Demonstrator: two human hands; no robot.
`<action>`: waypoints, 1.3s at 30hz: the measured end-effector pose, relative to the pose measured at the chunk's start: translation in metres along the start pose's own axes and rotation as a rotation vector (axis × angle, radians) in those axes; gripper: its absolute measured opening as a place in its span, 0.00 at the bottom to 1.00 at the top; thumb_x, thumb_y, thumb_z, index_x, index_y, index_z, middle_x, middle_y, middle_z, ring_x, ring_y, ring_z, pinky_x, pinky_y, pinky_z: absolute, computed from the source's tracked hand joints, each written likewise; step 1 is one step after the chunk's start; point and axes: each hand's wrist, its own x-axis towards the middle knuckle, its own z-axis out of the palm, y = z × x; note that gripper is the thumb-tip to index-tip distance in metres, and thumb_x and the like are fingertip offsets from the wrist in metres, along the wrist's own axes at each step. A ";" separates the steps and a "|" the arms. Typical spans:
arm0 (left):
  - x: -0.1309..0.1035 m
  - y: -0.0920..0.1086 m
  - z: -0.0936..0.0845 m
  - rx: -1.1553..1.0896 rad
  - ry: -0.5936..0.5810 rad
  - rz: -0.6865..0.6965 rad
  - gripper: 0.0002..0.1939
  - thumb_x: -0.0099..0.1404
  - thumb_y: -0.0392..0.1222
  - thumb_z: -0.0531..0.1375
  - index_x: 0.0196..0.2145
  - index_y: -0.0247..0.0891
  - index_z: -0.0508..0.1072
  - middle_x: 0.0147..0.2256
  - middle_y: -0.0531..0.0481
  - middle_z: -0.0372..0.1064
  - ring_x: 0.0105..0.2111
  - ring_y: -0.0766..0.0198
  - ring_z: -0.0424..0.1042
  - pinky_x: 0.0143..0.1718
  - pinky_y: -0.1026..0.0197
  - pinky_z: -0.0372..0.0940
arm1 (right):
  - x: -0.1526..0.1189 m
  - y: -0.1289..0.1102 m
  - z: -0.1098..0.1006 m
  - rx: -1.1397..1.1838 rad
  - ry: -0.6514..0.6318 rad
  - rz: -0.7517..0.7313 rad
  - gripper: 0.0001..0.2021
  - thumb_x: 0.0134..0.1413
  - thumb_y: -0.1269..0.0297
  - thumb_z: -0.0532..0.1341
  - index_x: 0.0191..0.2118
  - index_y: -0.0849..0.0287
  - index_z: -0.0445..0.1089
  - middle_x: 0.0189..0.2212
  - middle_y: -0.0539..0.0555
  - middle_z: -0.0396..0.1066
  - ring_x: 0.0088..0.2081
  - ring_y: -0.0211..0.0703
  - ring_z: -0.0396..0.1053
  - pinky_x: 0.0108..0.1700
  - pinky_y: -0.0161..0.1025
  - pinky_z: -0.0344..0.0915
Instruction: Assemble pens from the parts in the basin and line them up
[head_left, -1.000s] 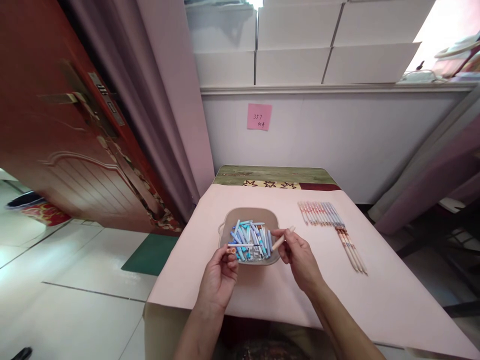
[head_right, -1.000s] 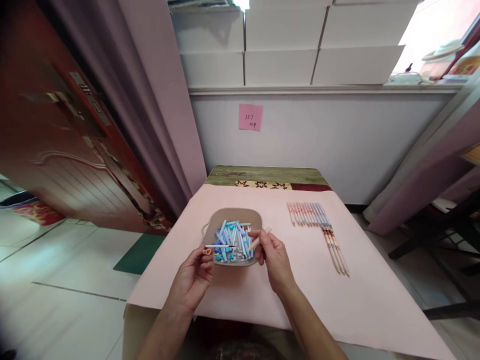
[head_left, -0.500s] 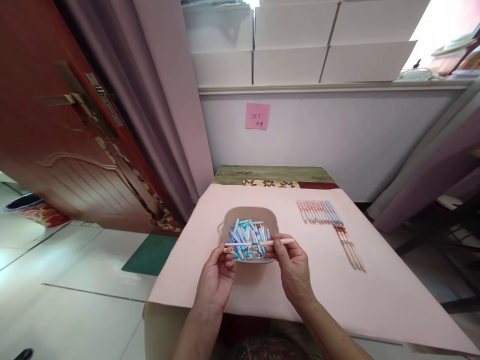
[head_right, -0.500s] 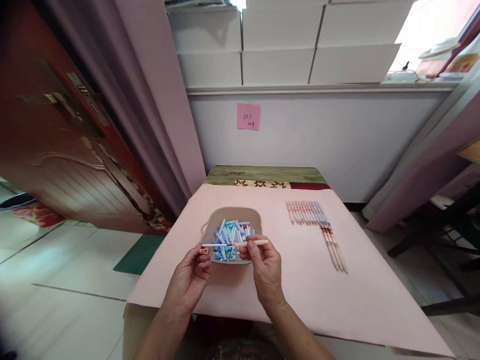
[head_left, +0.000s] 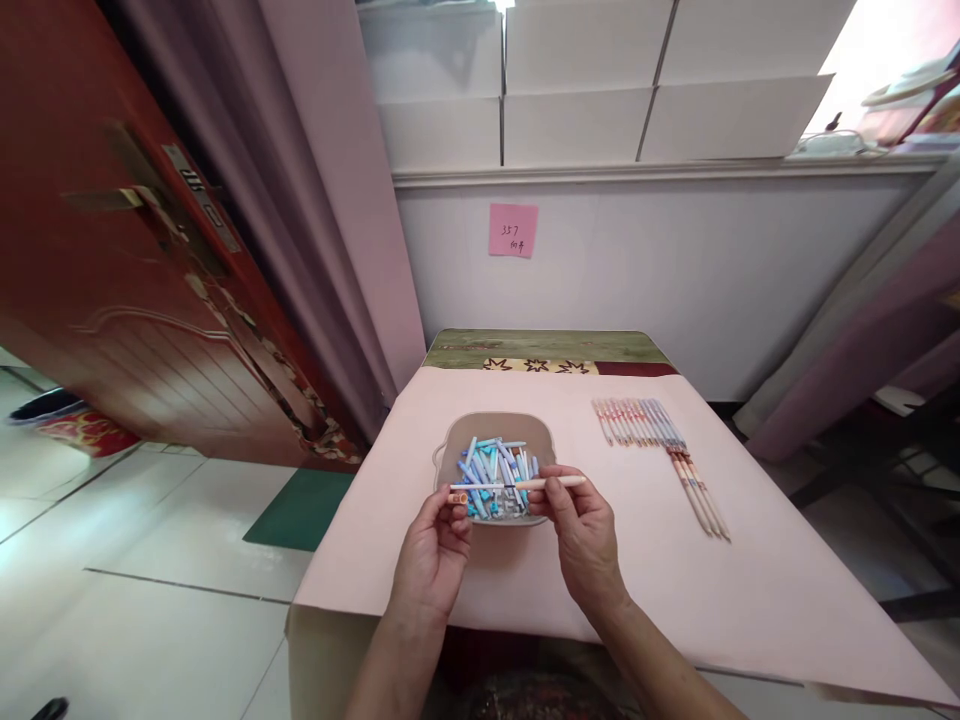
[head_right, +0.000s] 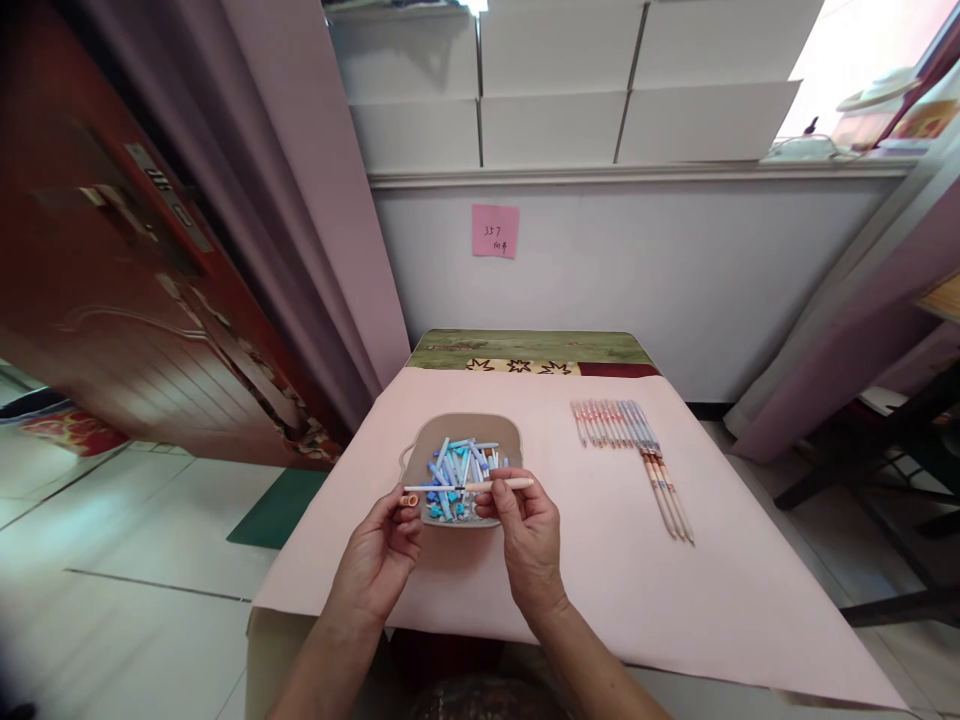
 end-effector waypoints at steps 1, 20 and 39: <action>0.000 -0.001 0.000 0.004 0.000 -0.004 0.08 0.63 0.26 0.53 0.28 0.31 0.67 0.20 0.53 0.65 0.16 0.75 0.64 0.14 0.74 0.59 | -0.001 0.001 0.001 -0.003 -0.004 0.010 0.14 0.52 0.54 0.63 0.38 0.60 0.71 0.33 0.54 0.74 0.31 0.40 0.73 0.35 0.39 0.73; 0.004 -0.021 -0.003 0.169 -0.158 -0.022 0.02 0.60 0.28 0.60 0.31 0.30 0.72 0.23 0.50 0.68 0.19 0.74 0.65 0.16 0.73 0.59 | 0.010 0.008 -0.020 -0.367 -0.357 0.108 0.13 0.47 0.56 0.66 0.36 0.60 0.75 0.27 0.52 0.73 0.28 0.38 0.68 0.31 0.35 0.66; 0.002 -0.024 0.005 0.184 -0.132 0.152 0.07 0.55 0.35 0.66 0.32 0.30 0.73 0.27 0.50 0.70 0.21 0.75 0.65 0.19 0.74 0.62 | -0.009 -0.025 -0.018 -0.755 -0.219 -0.362 0.06 0.54 0.64 0.60 0.36 0.57 0.73 0.28 0.52 0.75 0.29 0.40 0.73 0.31 0.32 0.69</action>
